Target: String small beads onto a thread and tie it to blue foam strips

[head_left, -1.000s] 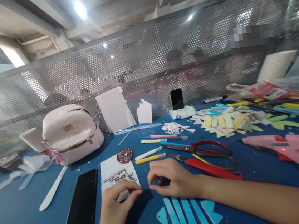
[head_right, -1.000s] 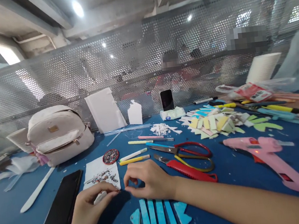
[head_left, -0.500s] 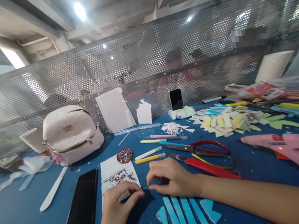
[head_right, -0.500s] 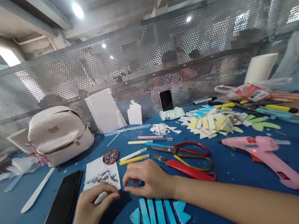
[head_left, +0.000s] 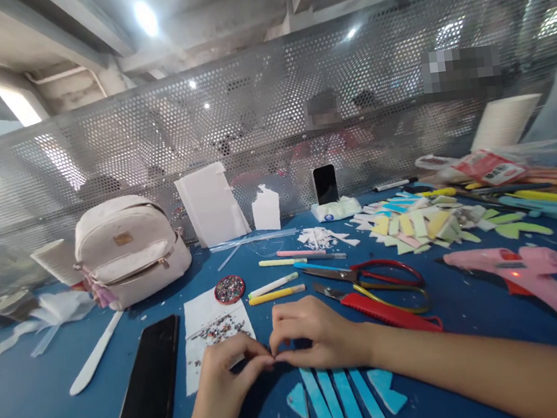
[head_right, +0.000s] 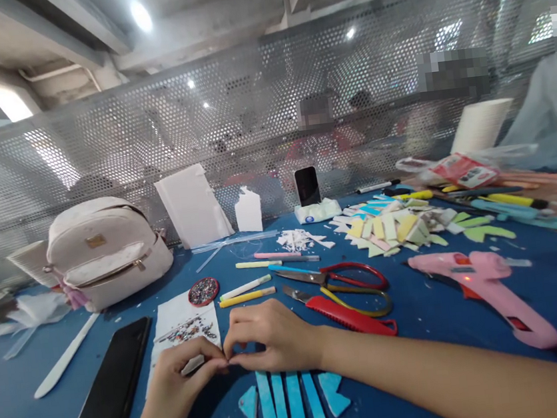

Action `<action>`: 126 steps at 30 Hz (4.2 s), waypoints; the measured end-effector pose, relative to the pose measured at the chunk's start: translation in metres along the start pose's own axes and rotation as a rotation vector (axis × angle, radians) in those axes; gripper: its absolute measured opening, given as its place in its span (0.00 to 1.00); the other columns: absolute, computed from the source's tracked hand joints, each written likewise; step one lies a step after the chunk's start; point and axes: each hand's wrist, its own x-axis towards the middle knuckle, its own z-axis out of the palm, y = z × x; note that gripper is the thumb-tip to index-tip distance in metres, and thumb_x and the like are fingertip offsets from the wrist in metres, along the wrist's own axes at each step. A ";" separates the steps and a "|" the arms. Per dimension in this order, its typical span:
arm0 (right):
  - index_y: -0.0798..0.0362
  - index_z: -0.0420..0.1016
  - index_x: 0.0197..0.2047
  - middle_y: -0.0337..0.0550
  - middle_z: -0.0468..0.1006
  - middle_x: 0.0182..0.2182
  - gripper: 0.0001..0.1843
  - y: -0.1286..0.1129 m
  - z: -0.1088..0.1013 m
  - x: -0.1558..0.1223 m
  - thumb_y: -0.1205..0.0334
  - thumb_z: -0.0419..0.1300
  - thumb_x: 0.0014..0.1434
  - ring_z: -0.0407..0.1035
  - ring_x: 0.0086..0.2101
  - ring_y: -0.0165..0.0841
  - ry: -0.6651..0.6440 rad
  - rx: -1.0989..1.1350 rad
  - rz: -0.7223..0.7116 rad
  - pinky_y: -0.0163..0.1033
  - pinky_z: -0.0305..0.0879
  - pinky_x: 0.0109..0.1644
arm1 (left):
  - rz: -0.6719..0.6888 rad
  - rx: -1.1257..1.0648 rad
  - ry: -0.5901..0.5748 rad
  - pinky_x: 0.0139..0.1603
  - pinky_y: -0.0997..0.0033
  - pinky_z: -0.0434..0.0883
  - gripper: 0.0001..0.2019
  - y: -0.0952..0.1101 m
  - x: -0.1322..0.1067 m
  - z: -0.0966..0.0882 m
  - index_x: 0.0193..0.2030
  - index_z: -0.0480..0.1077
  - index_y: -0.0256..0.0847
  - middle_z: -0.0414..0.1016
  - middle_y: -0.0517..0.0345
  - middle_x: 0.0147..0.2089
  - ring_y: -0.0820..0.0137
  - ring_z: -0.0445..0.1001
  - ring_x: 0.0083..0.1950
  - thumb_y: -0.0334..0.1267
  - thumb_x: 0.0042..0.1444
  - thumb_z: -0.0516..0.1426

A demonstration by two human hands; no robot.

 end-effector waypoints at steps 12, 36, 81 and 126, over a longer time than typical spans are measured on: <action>0.52 0.65 0.34 0.37 0.69 0.28 0.04 -0.001 0.000 0.000 0.70 0.56 0.56 0.61 0.28 0.28 0.150 0.043 0.106 0.32 0.57 0.31 | 0.248 -0.034 -0.136 0.38 0.73 0.70 0.07 -0.003 -0.012 -0.010 0.32 0.78 0.41 0.81 0.55 0.30 0.68 0.77 0.33 0.33 0.61 0.60; 0.54 0.75 0.38 0.42 0.77 0.32 0.06 0.003 0.001 0.001 0.63 0.59 0.66 0.71 0.34 0.31 0.095 0.192 0.033 0.36 0.66 0.40 | -0.051 -0.047 0.054 0.35 0.76 0.72 0.06 0.001 -0.004 -0.002 0.27 0.79 0.41 0.82 0.59 0.27 0.69 0.78 0.31 0.35 0.54 0.63; 0.53 0.70 0.37 0.40 0.73 0.29 0.04 -0.001 0.000 0.002 0.69 0.55 0.62 0.67 0.31 0.30 0.104 0.145 0.004 0.36 0.64 0.36 | -0.029 -0.203 0.016 0.48 0.67 0.79 0.15 0.000 -0.008 0.000 0.51 0.76 0.44 0.86 0.58 0.36 0.65 0.84 0.38 0.32 0.56 0.61; 0.54 0.70 0.36 0.40 0.72 0.28 0.04 -0.001 0.001 0.003 0.67 0.55 0.63 0.65 0.31 0.32 0.019 0.028 -0.026 0.35 0.59 0.34 | 0.074 -0.057 0.022 0.50 0.70 0.78 0.20 -0.003 -0.010 0.002 0.58 0.73 0.49 0.86 0.60 0.40 0.66 0.84 0.42 0.31 0.58 0.60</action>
